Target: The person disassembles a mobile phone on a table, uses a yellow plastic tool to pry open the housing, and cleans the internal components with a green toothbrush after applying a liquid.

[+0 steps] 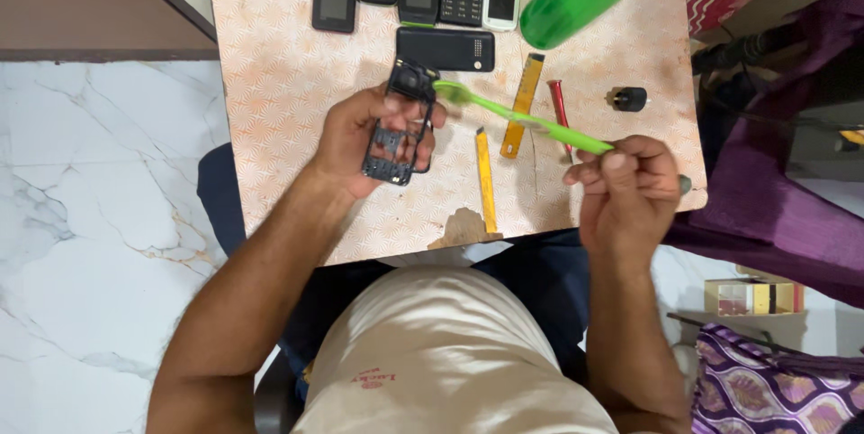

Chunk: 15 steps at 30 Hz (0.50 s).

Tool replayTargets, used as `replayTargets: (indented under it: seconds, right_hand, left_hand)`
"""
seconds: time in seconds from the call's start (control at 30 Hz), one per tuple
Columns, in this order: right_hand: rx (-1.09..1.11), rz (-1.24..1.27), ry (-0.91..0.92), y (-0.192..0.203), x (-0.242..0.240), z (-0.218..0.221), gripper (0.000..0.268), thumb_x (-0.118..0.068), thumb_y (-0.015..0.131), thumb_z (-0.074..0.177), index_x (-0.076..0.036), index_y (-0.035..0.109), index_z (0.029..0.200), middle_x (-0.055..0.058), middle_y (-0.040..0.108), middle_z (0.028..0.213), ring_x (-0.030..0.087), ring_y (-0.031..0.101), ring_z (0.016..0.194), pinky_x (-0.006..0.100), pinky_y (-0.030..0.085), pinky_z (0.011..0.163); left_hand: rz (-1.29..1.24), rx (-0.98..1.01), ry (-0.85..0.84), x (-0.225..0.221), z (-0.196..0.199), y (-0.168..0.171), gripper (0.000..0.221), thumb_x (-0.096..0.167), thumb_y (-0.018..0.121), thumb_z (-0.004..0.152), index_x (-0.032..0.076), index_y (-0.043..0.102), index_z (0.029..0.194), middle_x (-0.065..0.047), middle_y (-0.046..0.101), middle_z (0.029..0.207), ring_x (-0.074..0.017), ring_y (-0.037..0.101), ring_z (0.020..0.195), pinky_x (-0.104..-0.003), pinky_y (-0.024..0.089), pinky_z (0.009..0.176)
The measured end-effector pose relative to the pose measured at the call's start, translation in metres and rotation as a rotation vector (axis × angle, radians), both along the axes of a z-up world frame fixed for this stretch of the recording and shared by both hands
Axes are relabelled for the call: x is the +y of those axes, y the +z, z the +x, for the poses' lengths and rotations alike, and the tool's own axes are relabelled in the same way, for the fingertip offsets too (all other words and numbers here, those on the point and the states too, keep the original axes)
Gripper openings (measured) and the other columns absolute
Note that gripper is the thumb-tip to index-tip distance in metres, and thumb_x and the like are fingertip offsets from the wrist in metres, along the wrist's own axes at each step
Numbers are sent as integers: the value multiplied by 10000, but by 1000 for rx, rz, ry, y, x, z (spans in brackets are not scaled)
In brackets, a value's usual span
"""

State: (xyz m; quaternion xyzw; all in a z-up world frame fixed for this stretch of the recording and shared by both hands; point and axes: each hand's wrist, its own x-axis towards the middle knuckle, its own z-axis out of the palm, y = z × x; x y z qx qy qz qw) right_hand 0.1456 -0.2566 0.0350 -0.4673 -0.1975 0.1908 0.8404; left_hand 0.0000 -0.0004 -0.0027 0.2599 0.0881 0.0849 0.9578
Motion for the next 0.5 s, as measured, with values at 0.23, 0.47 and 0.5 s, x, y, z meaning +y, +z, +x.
replayTargets:
  seconds: [0.23, 0.47, 0.5]
  right_hand:
    - [146, -47, 29, -8, 34, -39, 93, 2, 665, 1003, 24, 605, 1070, 213, 718, 927, 243, 721, 801, 416, 628, 771]
    - [234, -44, 288, -7, 42, -60, 115, -48, 648, 987, -17, 586, 1078, 244, 722, 1035, 230, 709, 729, 398, 628, 690]
    - [222, -46, 341, -7, 41, -59, 137, -70, 639, 981, -23, 585, 1097, 252, 727, 1062, 226, 707, 709, 379, 620, 658]
  left_hand:
    - [151, -19, 290, -12, 7, -2, 496, 68, 767, 859, 30, 570, 1313, -147, 734, 1096, -179, 697, 832, -341, 616, 770]
    - [372, 10, 388, -20, 12, -8, 408, 33, 820, 922, -25, 614, 1270, -119, 726, 1025, -160, 693, 880, -328, 599, 765]
    - [397, 15, 347, -21, 12, -9, 420, 27, 822, 915, -31, 613, 1274, -125, 729, 1027, -159, 693, 873, -321, 598, 764]
